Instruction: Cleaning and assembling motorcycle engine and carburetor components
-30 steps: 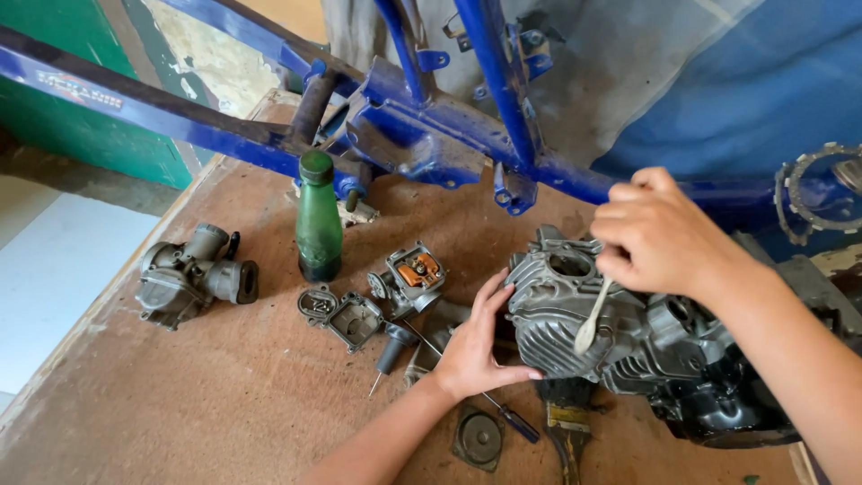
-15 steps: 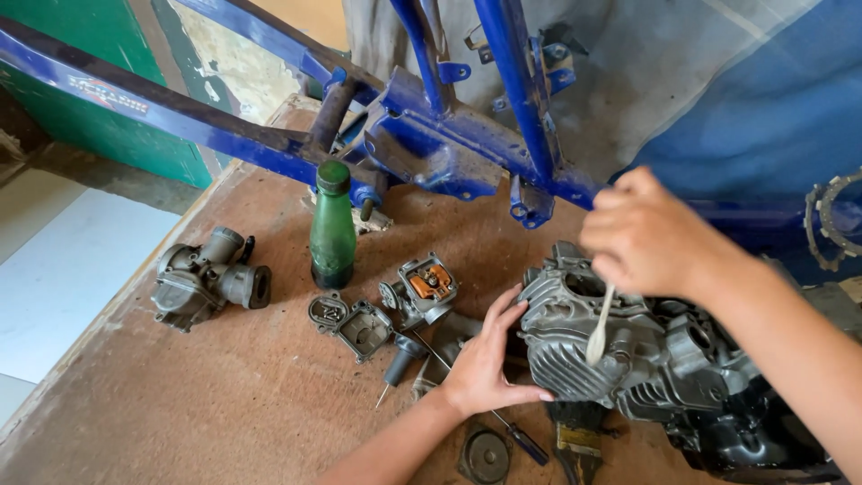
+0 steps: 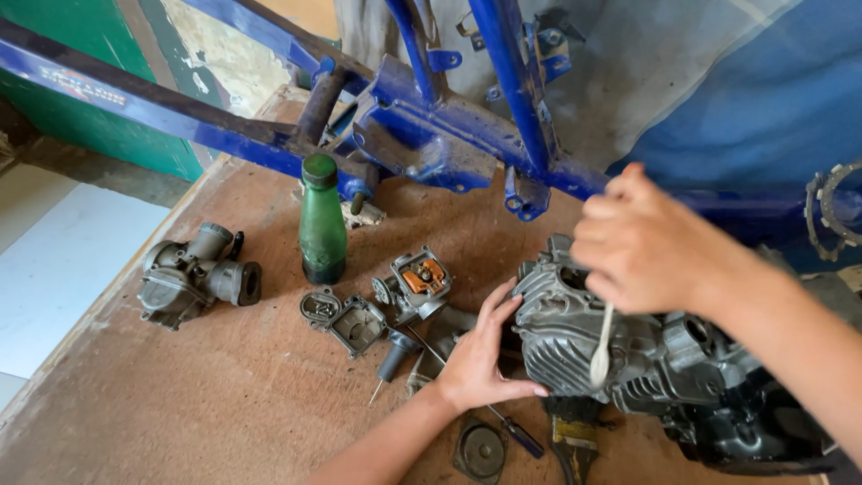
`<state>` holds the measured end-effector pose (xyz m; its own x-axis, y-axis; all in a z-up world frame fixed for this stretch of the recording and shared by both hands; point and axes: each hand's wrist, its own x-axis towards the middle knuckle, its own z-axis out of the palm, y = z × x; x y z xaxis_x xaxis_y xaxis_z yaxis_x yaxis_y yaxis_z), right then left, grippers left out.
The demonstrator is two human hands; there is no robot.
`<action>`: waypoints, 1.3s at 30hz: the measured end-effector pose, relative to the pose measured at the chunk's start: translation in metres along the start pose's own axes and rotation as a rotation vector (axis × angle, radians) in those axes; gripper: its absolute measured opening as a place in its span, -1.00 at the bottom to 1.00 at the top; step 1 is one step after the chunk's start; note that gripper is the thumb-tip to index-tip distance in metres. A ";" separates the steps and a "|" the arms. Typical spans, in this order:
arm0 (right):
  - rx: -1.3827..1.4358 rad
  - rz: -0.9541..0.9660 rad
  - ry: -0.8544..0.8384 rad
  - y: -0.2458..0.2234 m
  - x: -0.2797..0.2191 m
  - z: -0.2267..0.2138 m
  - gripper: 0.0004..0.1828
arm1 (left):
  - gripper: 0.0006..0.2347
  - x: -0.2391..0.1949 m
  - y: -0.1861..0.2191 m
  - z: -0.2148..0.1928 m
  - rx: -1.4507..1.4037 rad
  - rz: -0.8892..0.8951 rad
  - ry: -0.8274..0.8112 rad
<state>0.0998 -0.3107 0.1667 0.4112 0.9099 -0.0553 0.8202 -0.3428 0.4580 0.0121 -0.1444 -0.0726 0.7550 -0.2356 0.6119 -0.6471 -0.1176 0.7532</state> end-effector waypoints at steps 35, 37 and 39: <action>-0.113 0.056 0.079 0.000 0.000 -0.001 -0.79 | 0.01 0.000 0.004 -0.003 0.032 -0.017 -0.015; -0.089 0.039 0.051 0.002 0.002 0.003 -0.80 | 0.01 0.002 0.004 -0.003 0.027 -0.013 -0.008; -0.105 0.072 0.015 0.007 0.002 0.004 -0.72 | 0.01 0.001 0.003 -0.003 0.015 -0.005 0.003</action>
<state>0.1081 -0.3126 0.1661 0.4610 0.8874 -0.0055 0.7421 -0.3821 0.5507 0.0109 -0.1424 -0.0692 0.7587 -0.2321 0.6087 -0.6446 -0.1331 0.7528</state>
